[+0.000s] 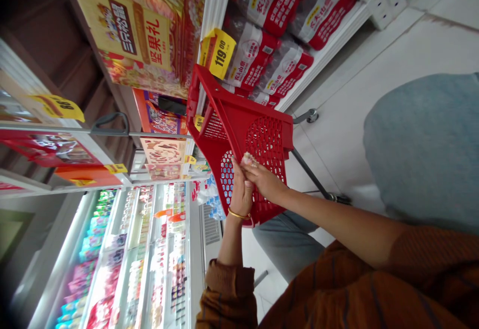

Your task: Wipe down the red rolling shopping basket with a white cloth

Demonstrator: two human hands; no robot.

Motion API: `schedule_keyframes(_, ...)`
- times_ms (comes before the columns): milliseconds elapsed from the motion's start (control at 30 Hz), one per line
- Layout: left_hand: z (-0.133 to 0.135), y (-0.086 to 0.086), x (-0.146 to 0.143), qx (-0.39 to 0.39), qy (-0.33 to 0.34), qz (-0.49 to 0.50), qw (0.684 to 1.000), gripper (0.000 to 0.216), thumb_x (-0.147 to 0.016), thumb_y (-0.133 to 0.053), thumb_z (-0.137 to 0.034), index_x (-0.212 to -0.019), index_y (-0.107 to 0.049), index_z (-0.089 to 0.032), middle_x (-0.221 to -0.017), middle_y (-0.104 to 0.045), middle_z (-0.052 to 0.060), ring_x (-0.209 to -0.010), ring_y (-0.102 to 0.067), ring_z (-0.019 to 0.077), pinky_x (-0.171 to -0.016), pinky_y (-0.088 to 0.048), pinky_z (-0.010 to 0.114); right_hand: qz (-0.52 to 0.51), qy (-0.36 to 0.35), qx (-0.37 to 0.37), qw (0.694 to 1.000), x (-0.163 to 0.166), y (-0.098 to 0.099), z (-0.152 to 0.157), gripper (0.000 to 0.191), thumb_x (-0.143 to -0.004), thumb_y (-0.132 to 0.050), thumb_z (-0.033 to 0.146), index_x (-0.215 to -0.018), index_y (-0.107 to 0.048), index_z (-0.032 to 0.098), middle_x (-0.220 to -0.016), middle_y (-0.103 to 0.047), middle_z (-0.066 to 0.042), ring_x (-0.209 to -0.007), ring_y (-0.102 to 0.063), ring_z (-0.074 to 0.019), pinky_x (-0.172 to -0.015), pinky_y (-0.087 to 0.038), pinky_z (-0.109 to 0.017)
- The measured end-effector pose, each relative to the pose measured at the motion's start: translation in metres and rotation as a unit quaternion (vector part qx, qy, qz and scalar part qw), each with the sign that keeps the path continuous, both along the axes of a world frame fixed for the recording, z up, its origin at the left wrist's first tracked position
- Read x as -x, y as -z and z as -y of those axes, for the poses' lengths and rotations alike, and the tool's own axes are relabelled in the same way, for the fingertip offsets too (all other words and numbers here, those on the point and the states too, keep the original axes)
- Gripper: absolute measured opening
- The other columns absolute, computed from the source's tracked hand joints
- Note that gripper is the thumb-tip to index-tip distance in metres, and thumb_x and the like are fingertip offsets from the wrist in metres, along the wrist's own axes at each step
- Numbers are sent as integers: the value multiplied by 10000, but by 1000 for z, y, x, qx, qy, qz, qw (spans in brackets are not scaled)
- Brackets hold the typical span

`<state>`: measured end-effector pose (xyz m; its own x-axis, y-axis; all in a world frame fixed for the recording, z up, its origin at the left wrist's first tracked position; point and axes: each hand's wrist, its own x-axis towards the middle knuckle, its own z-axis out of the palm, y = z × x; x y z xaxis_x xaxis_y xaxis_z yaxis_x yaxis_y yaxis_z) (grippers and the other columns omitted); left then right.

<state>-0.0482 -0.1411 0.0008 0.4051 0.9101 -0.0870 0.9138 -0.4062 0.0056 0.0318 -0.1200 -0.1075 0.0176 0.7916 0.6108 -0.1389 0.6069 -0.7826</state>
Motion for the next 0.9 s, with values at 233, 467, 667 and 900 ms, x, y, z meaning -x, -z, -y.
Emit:
schedule_keyframes(233, -10, -11, -19, 29, -100, 33, 994, 751, -942, -205, -546, -1480, -47, -47, -1565, -62, 175, -1445, -44, 210, -1187, -121, 370, -20, 15, -38, 999, -1, 7, 26, 402, -874, -419, 43, -1209, -595, 180, -1269, -591, -109, -1293, -453, -230, -1054, -435, -466)
schedule_keyframes(467, -46, -2, -49, -55, -216, 15, 975, 709, -956, -191, -500, -1445, -180, 12, -1531, -168, 227, -1438, -115, 221, -1173, -166, 381, -59, 83, 80, 992, -15, 15, 0, 402, -793, -430, 13, -1057, -668, 201, -1128, -653, -85, -1091, -598, -210, -969, -497, -423)
schedule_keyframes(667, -55, 22, -61, -130, -243, -4, 961, 663, -966, -205, -439, -1416, -254, 45, -1503, -224, 260, -1430, -161, 249, -1164, -192, 407, -128, 58, 99, 985, 4, 8, -67, 408, -920, -389, 175, -1299, -522, 245, -1376, -509, -49, -1309, -423, -161, -1138, -317, -396)
schedule_keyframes(900, -48, 30, -62, -192, -223, -47, 955, 573, -970, -220, -360, -1389, -357, 7, -1498, -281, 225, -1425, -204, 234, -1155, -223, 388, -93, -15, 87, 992, 23, 15, -80, 432, -928, -362, 200, -1342, -483, 224, -1431, -460, -33, -1351, -367, -130, -1181, -230, -367)
